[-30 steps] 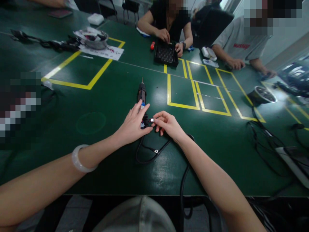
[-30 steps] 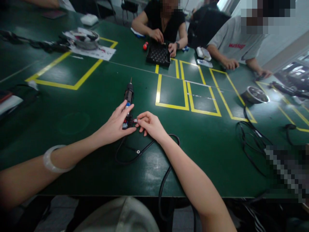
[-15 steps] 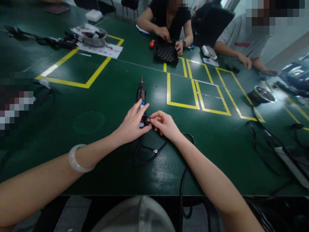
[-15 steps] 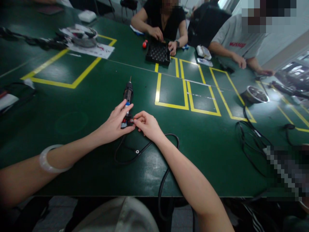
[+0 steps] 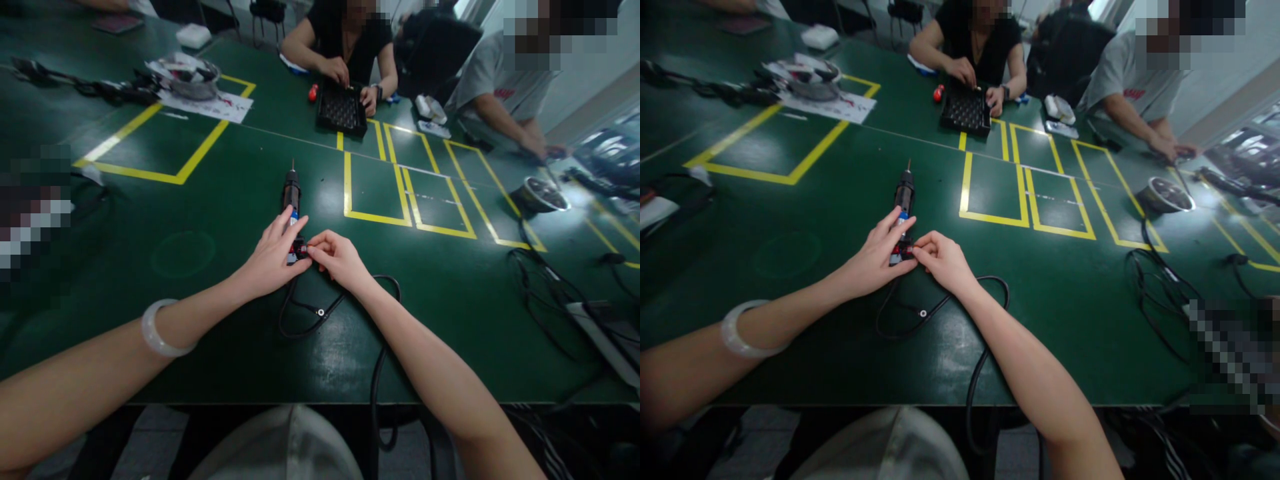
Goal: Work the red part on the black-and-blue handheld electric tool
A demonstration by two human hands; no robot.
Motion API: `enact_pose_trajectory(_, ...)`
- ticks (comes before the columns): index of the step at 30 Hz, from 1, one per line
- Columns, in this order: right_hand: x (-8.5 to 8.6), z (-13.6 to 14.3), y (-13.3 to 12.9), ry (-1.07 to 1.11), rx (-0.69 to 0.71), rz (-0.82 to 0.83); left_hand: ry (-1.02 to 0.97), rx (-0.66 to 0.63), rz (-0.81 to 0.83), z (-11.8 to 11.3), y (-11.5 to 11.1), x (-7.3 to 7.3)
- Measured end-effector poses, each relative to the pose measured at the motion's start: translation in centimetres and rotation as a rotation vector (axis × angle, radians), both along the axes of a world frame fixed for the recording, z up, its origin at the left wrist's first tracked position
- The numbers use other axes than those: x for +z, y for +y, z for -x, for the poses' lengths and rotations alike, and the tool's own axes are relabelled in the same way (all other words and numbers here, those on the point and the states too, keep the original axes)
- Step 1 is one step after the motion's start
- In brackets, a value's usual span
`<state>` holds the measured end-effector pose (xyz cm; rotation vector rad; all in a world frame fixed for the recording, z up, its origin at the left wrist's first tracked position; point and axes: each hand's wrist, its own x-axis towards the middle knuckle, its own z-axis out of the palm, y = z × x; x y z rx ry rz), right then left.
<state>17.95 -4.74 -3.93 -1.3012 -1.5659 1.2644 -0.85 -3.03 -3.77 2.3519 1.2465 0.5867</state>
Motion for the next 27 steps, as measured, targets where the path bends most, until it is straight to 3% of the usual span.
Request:
enact_pose_trajectory(10, -1.1, 0.2, 0.4, -0.041, -0.064, -0.089, 0.015, -0.004, -0.002, 0.0, 0.0, -0.1)
enact_pose_trajectory(27, -0.4, 0.2, -0.2, 0.004, -0.043, -0.131, 0.021, 0.003, 0.003, -0.1, -0.1, 0.1)
